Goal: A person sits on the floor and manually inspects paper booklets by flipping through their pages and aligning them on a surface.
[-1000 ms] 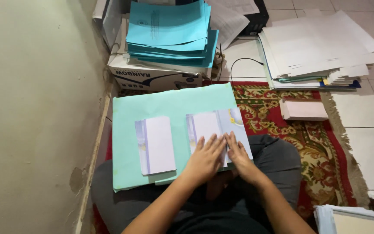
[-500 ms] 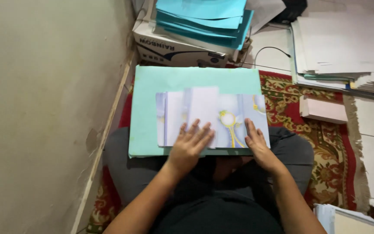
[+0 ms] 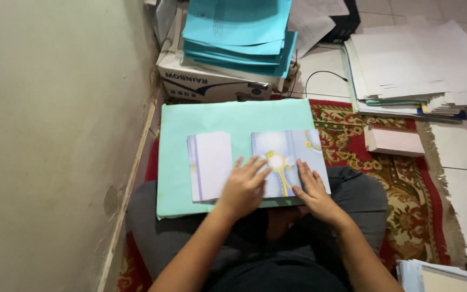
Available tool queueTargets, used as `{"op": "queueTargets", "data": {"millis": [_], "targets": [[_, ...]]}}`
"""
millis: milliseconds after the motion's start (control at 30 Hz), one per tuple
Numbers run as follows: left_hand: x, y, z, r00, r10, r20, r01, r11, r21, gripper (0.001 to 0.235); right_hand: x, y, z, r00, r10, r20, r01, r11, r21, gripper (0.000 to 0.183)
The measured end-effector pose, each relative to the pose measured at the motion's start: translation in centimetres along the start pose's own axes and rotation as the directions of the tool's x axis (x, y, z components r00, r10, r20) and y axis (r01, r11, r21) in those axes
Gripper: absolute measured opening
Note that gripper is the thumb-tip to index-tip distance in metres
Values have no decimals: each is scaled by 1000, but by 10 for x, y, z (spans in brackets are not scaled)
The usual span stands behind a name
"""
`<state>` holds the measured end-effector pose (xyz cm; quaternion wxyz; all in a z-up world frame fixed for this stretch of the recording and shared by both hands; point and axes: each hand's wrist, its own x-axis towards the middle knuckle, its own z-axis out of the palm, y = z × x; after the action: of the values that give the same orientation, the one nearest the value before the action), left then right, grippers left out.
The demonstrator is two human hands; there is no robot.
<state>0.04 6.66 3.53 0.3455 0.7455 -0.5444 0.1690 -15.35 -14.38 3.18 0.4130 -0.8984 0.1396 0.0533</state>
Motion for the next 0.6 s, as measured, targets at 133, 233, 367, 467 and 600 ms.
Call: {"op": "queueTargets", "data": {"millis": [133, 233, 367, 467, 600], "targets": [[30, 20, 42, 999, 32, 35, -33, 999, 36, 49, -1, 0, 3, 999, -28, -34, 27, 999, -30, 80], [30, 25, 55, 976, -24, 218, 8, 997, 72, 56, -6, 0, 4, 991, -53, -120, 51, 998, -22, 82], [34, 29, 46, 950, -75, 303, 48, 994, 96, 60, -8, 33, 9, 871, -101, -481, -8, 976, -218, 64], [31, 29, 48, 938, -99, 333, 71, 993, 97, 60, 0, 78, 15, 834, 4, -552, -198, 936, -292, 74], [32, 29, 50, 941, -102, 322, 75, 993, 94, 59, 2, 74, 9, 880, 224, -418, -340, 912, -228, 86]]}}
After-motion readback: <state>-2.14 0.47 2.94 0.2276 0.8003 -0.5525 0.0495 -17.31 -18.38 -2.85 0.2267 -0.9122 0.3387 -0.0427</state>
